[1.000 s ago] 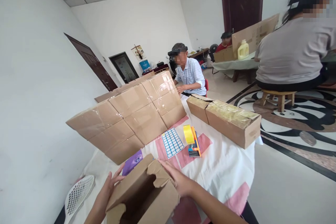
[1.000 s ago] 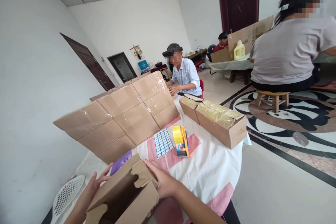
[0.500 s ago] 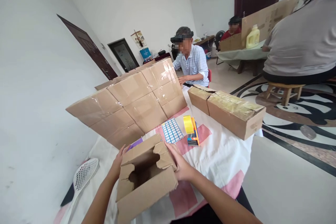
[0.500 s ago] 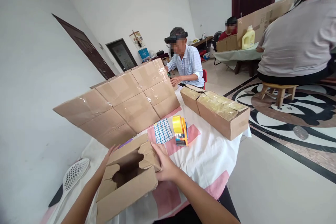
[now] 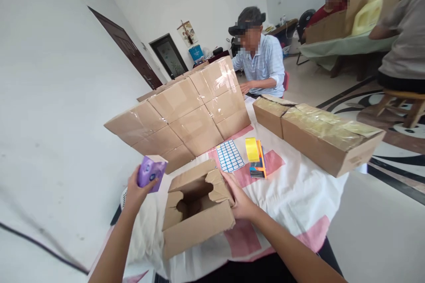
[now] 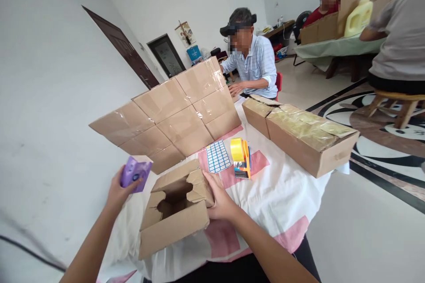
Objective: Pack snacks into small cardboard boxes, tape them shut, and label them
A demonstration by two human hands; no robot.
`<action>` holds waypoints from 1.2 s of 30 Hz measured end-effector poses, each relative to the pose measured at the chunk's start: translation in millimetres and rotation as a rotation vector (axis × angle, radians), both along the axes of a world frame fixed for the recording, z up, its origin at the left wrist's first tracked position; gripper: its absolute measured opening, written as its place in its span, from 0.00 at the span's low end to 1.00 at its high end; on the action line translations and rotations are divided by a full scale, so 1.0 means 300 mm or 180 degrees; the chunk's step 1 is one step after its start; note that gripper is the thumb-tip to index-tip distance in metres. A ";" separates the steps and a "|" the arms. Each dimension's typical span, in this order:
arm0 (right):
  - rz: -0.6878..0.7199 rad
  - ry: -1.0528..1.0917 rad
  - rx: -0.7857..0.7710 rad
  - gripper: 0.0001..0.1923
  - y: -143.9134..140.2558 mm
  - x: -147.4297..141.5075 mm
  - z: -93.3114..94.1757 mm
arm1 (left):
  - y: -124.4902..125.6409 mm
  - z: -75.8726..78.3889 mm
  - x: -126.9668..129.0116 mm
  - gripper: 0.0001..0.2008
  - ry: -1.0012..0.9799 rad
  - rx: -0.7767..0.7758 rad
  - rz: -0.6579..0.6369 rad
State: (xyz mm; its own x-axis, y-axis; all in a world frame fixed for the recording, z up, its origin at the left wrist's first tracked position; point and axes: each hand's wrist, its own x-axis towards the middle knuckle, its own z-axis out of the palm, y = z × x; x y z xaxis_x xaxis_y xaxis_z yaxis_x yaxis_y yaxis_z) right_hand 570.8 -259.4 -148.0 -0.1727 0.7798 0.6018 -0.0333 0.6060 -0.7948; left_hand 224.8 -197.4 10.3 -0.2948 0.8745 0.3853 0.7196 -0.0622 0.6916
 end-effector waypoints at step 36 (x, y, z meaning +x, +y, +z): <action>0.0069 -0.0239 -0.0200 0.62 -0.015 0.025 0.016 | -0.241 -0.075 0.289 0.21 0.2217 -0.0828 -0.2215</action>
